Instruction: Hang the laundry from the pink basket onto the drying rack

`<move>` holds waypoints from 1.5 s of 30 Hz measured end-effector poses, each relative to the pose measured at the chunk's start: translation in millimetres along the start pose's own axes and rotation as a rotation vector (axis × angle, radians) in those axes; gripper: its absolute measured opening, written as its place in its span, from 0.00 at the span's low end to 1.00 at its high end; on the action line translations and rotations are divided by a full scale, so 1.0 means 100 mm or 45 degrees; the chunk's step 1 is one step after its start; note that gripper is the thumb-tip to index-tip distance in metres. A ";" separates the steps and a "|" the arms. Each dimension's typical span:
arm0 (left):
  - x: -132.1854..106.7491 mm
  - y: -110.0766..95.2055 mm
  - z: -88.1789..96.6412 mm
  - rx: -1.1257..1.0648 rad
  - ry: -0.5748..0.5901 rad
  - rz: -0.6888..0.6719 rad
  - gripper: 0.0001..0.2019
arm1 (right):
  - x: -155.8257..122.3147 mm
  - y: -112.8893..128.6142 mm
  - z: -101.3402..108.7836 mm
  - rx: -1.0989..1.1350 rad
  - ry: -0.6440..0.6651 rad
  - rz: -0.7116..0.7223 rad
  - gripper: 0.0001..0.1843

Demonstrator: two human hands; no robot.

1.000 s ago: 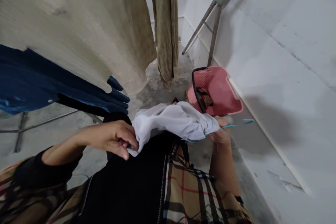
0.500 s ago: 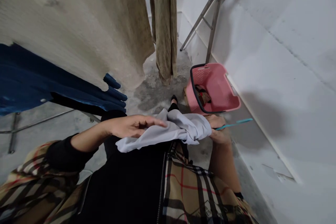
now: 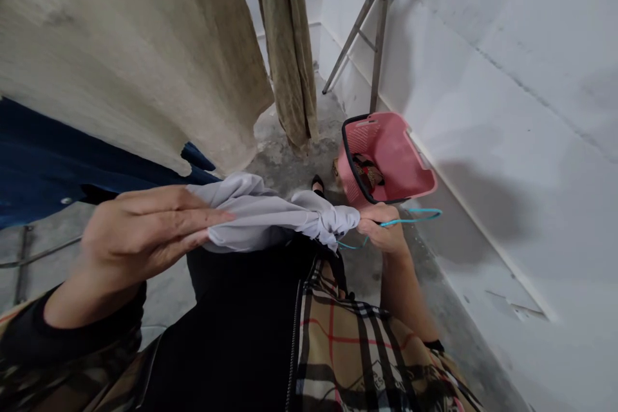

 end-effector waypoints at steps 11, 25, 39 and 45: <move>-0.10 -0.08 -0.02 0.317 0.056 -0.079 0.13 | 0.29 0.04 -0.23 0.159 0.107 0.042 0.27; -0.10 0.06 -0.23 0.596 0.769 0.289 0.22 | 0.77 0.62 -0.61 0.039 0.266 0.289 0.27; -0.35 0.26 -0.45 0.420 0.496 0.475 0.17 | 0.72 0.54 -0.88 0.255 -0.142 0.285 0.18; -0.49 0.29 -0.38 0.422 0.368 0.428 0.15 | 0.27 -0.36 -1.02 0.613 -0.805 -0.639 0.16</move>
Point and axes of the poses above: each hand's wrist, its own x-axis towards the middle knuckle, its own z-axis out of the back of the hand, y = z × x, the point moved 1 cm from there along x, towards the middle knuckle, and after that the axes turned 12 degrees about -z, right-handed, at the moved point
